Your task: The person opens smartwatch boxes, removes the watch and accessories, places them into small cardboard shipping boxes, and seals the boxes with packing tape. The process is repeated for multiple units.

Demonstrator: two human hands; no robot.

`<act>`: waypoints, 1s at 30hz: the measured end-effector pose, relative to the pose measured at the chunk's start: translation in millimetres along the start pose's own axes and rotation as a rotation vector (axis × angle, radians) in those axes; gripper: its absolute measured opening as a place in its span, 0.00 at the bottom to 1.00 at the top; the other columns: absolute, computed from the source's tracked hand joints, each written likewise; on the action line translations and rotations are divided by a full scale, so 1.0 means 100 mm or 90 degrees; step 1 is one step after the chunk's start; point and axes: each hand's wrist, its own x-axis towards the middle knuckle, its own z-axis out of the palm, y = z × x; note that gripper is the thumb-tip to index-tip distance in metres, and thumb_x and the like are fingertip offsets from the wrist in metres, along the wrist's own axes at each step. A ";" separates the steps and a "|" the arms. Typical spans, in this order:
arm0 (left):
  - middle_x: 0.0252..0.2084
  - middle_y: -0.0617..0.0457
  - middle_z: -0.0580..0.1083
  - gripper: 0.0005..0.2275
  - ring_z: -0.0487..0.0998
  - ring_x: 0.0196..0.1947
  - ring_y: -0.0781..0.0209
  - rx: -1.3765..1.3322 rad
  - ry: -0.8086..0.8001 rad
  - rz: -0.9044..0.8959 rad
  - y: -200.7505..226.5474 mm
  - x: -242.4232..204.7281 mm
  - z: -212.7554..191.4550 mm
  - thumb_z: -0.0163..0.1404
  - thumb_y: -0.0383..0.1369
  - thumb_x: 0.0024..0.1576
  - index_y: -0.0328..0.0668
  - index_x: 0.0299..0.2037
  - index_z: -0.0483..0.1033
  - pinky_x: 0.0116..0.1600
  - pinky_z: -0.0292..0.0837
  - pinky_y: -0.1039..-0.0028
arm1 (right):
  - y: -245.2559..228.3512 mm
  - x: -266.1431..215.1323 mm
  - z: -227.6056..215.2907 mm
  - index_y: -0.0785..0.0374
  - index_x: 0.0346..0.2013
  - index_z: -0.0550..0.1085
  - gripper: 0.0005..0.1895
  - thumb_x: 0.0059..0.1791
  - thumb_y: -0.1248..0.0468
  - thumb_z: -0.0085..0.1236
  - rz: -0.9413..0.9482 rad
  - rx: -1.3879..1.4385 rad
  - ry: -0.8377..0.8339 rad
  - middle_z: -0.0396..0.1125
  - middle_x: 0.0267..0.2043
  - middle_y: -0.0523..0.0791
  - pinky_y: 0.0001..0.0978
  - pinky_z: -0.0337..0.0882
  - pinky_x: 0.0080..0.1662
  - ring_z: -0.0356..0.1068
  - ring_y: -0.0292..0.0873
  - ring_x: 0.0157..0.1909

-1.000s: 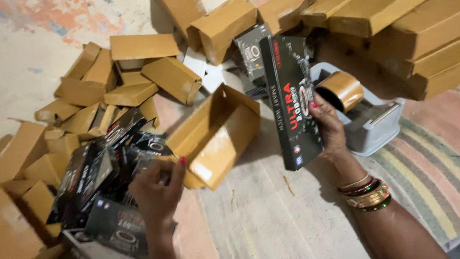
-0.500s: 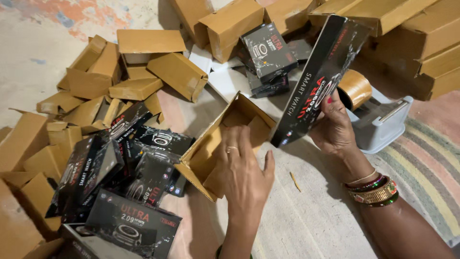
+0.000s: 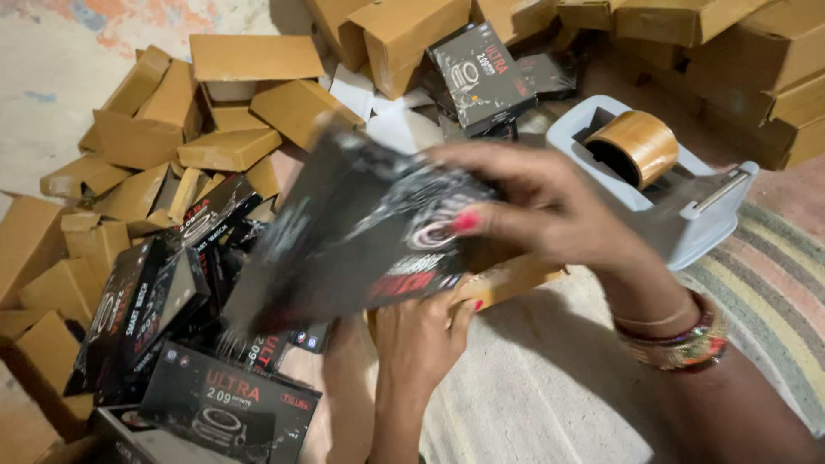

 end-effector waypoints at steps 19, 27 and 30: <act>0.24 0.49 0.79 0.11 0.81 0.21 0.63 -0.257 0.068 -0.216 -0.41 -0.04 -0.34 0.55 0.39 0.55 0.38 0.37 0.80 0.28 0.73 0.73 | 0.09 0.29 -0.01 0.32 0.63 0.71 0.28 0.48 0.57 0.57 0.518 -0.487 -0.239 0.77 0.40 0.43 0.42 0.74 0.40 0.76 0.46 0.34; 0.48 0.47 0.78 0.17 0.82 0.43 0.51 -0.042 0.224 -0.021 -0.38 -0.11 -0.41 0.66 0.36 0.41 0.42 0.40 0.82 0.45 0.77 0.66 | 0.30 0.17 0.05 0.48 0.46 0.82 0.18 0.41 0.65 0.60 0.401 -0.632 -0.251 0.76 0.43 0.44 0.45 0.74 0.46 0.75 0.51 0.44; 0.67 0.32 0.64 0.25 0.67 0.63 0.31 0.095 0.256 0.089 -0.43 -0.07 -0.41 0.65 0.41 0.36 0.45 0.47 0.81 0.60 0.63 0.47 | 0.28 0.10 0.12 0.52 0.44 0.81 0.15 0.48 0.69 0.53 0.329 -0.653 -0.204 0.77 0.46 0.43 0.43 0.77 0.47 0.78 0.47 0.41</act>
